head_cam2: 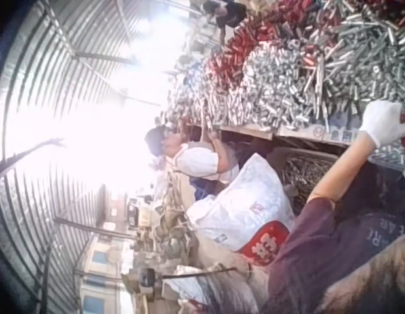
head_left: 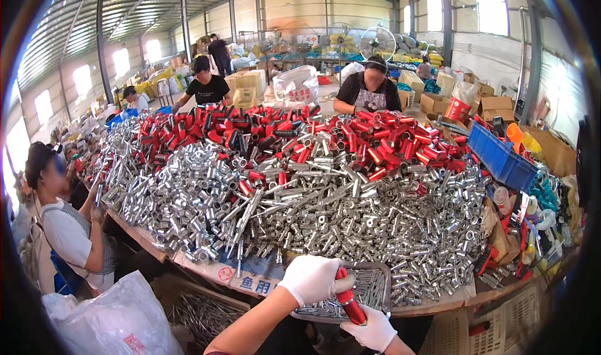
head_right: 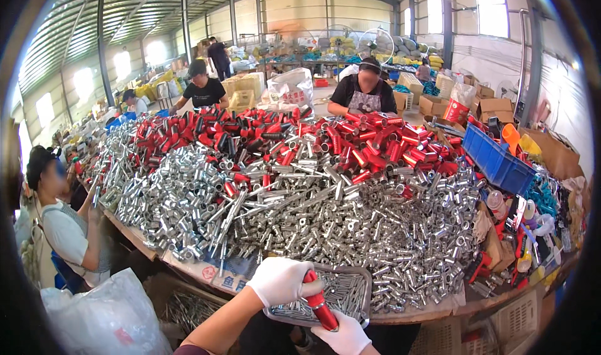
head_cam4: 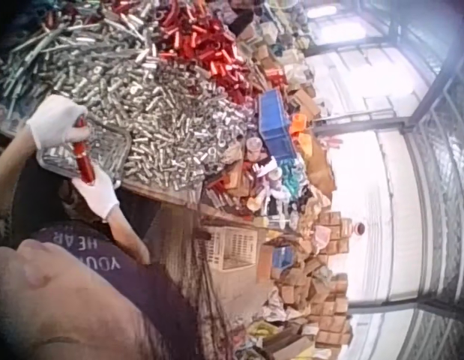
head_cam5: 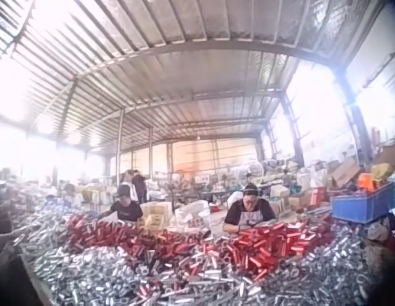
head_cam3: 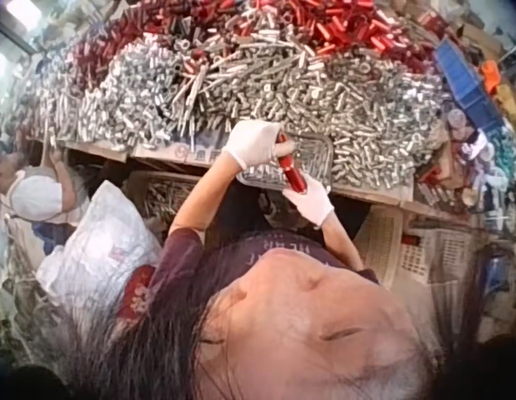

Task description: The person assembles tool components by taking metal cylinders, pins from a metal tray, and handle grips, inserting the pins into the cylinders, and attaching the handles onto the metal shafts by hand.

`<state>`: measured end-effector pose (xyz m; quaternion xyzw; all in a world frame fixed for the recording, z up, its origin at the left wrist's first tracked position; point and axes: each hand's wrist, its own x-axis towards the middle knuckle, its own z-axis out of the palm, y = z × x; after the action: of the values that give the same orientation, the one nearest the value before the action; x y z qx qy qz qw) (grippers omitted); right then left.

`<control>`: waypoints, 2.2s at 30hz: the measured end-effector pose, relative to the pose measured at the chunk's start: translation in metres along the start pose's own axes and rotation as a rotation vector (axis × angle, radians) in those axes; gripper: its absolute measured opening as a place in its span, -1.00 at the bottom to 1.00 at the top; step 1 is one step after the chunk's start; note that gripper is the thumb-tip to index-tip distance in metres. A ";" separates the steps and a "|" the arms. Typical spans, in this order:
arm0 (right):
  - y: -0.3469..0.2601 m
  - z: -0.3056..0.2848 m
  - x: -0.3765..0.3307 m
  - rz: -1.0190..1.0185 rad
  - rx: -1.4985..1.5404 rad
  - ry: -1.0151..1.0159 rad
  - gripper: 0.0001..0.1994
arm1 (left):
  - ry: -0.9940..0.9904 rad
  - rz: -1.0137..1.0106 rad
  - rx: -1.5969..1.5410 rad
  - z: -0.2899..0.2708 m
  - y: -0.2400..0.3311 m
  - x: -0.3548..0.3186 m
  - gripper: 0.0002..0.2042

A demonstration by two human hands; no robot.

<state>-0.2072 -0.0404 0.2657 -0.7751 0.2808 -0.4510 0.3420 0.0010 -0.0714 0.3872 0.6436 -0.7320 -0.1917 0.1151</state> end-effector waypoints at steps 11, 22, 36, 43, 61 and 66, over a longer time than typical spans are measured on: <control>-0.034 -0.024 0.013 0.970 0.944 -0.390 -0.76 | 0.374 0.340 -1.312 0.055 -0.006 0.008 -0.81; -0.054 -0.013 0.035 0.997 0.645 -0.238 -0.74 | 0.403 0.405 -1.625 0.049 0.010 0.017 -0.59; -0.025 -0.011 0.019 1.050 1.154 -0.402 -0.80 | 0.567 0.185 -1.281 0.043 0.021 0.013 -0.70; -0.026 -0.003 0.008 0.835 1.526 -0.481 -0.51 | 0.194 0.420 -1.651 0.041 0.014 0.008 -0.57; -0.015 -0.016 0.007 0.851 1.268 -0.461 -0.58 | -0.198 0.839 -1.932 0.031 -0.018 0.017 -0.43; -0.020 -0.025 0.028 0.958 0.805 -0.353 -0.62 | -0.065 0.437 -1.218 -0.029 -0.046 -0.025 -0.48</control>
<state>-0.2150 -0.0558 0.3049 -0.4377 0.3440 -0.1845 0.8099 0.0582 -0.0554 0.3957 0.2932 -0.6094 -0.5643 0.4736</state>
